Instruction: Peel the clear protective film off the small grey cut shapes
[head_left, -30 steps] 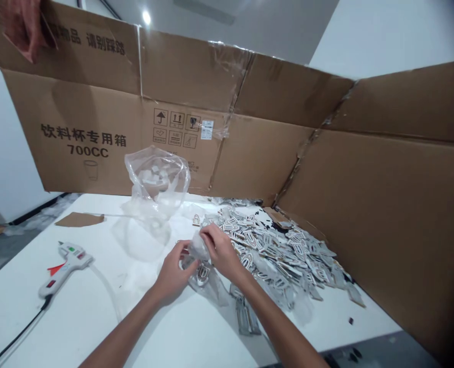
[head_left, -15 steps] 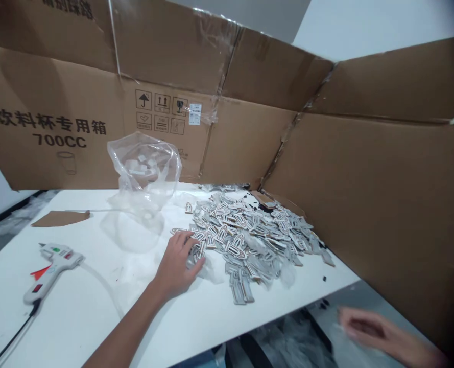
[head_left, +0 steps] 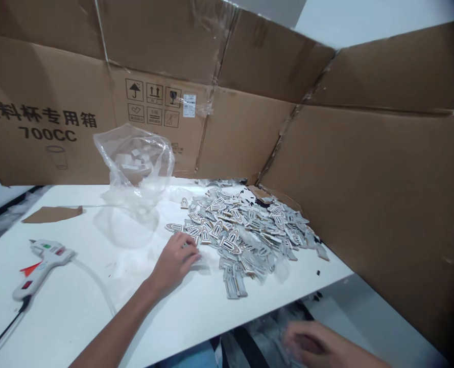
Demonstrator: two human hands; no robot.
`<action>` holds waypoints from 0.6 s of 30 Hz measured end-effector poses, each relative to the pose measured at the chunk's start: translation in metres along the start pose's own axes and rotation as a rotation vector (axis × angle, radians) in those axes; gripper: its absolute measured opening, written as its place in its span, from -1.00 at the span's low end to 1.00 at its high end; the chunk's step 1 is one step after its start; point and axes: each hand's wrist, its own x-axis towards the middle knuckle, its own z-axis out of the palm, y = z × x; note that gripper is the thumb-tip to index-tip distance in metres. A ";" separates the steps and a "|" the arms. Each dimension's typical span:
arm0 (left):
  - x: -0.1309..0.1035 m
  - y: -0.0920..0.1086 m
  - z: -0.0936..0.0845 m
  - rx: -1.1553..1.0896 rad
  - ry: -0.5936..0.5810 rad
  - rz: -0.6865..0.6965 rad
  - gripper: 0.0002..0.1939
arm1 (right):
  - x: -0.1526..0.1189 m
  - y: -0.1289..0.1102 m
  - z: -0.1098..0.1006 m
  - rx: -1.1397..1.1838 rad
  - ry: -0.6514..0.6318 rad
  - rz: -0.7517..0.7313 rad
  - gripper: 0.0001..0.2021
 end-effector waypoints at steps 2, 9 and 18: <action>0.003 0.002 0.000 -0.091 0.124 -0.109 -0.75 | 0.028 -0.019 0.056 0.068 -0.031 0.005 -0.29; 0.010 0.005 0.000 -0.431 0.290 -0.421 -0.60 | 0.095 -0.053 0.195 0.318 -0.348 0.195 -0.16; 0.015 0.005 -0.008 -0.697 0.169 -0.451 -0.41 | 0.115 -0.030 0.222 0.398 -0.198 0.199 -0.40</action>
